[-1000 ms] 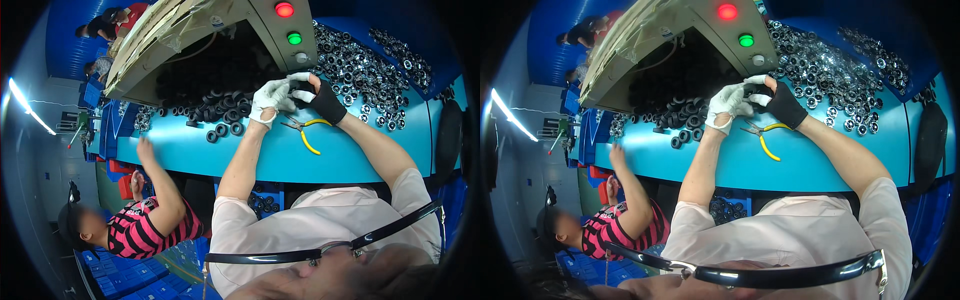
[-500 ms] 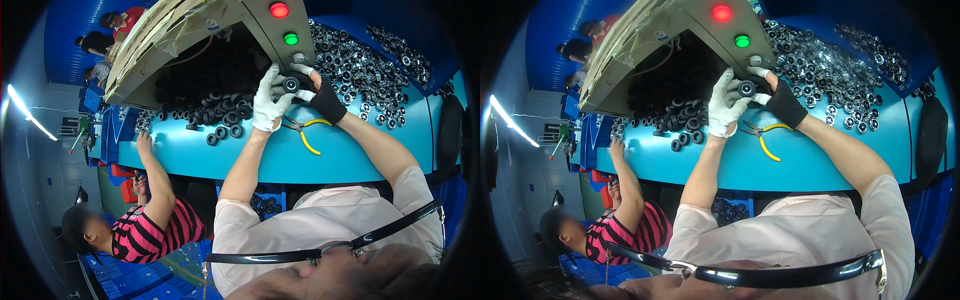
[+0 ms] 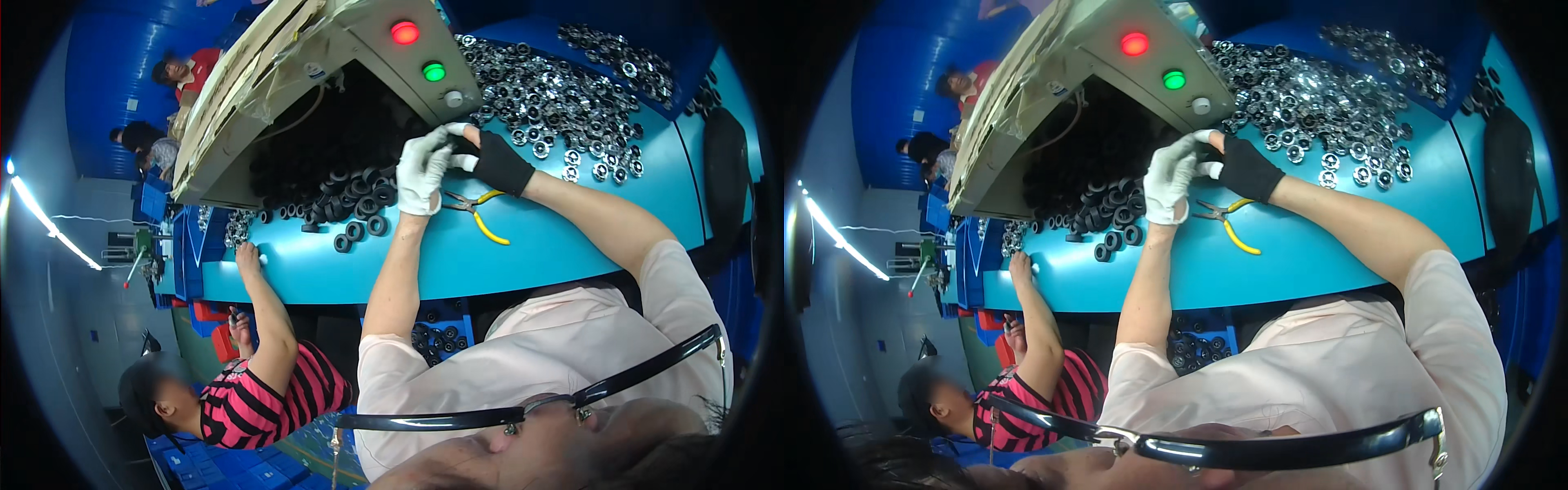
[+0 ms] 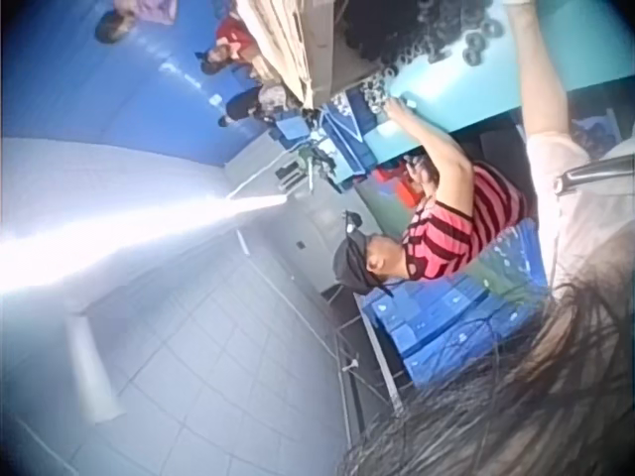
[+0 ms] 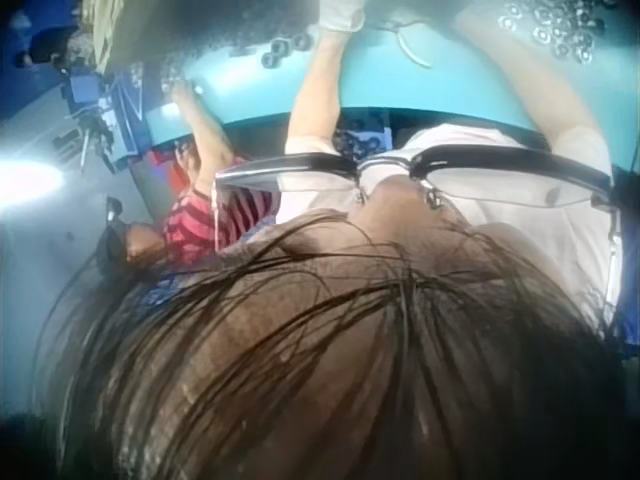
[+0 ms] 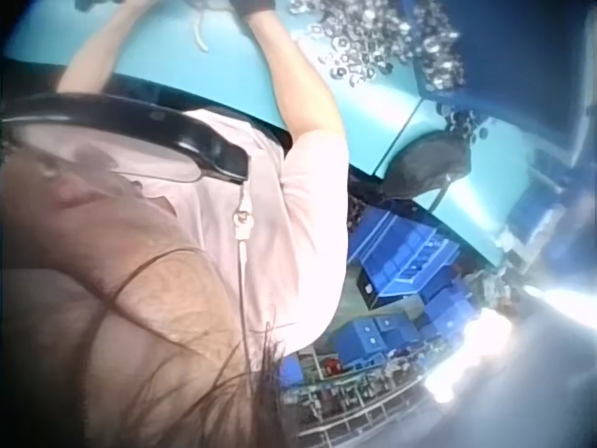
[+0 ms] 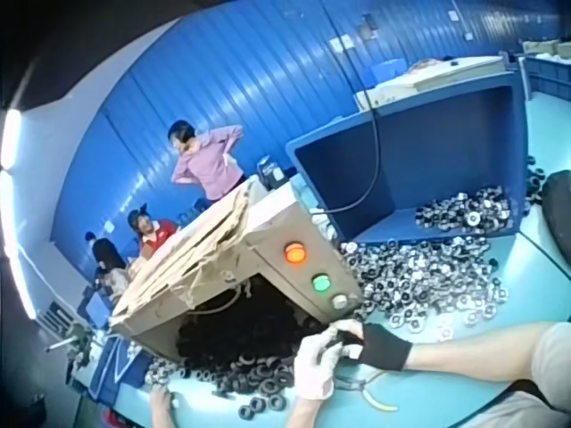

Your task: Assembling black rubber rings onto metal components at a factory workstation.

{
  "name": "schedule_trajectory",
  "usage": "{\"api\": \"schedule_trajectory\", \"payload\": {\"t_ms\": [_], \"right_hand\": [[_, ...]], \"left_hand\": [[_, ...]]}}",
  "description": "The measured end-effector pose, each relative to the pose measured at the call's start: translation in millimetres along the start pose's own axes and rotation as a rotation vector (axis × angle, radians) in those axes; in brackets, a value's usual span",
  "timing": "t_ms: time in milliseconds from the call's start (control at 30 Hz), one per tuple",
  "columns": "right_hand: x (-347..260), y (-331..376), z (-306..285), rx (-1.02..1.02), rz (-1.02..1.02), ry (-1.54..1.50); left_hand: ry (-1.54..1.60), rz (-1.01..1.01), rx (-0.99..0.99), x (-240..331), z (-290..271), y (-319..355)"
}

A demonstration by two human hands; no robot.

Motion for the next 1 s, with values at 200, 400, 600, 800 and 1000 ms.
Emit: {"api": "schedule_trajectory", "payload": {"t_ms": [200,400,600,800,1000], "right_hand": [[-20.8,-19.0,-34.2,-0.129,-0.050,0.354],[-8.2,-16.8,-52.9,-0.178,-0.088,0.833],[-12.6,-23.4,-33.2,-0.311,-0.070,0.975],[8.4,-16.9,-34.6,-0.248,-0.168,1.047],[-17.1,-8.0,-12.4,-0.075,-0.456,0.829]], "left_hand": [[0.270,-0.331,0.212,15.5,-28.1,3.5],[-0.087,-0.487,-0.147,89.7,-82.7,56.1],[-0.471,-1.266,-0.624,91.6,-134.8,210.0],[-0.203,-1.013,-0.273,91.8,-137.6,163.1],[-0.817,-0.147,0.057,46.4,-97.9,-15.6]]}}
Point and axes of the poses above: each hand's wrist, its own y-axis away from the middle knuckle, its own z-axis out of the palm, x = y × z, the point moved 4 cm from there along -y, towards the middle knuckle, and after that the axes turned 9 degrees about -z, right-handed, at the moved point
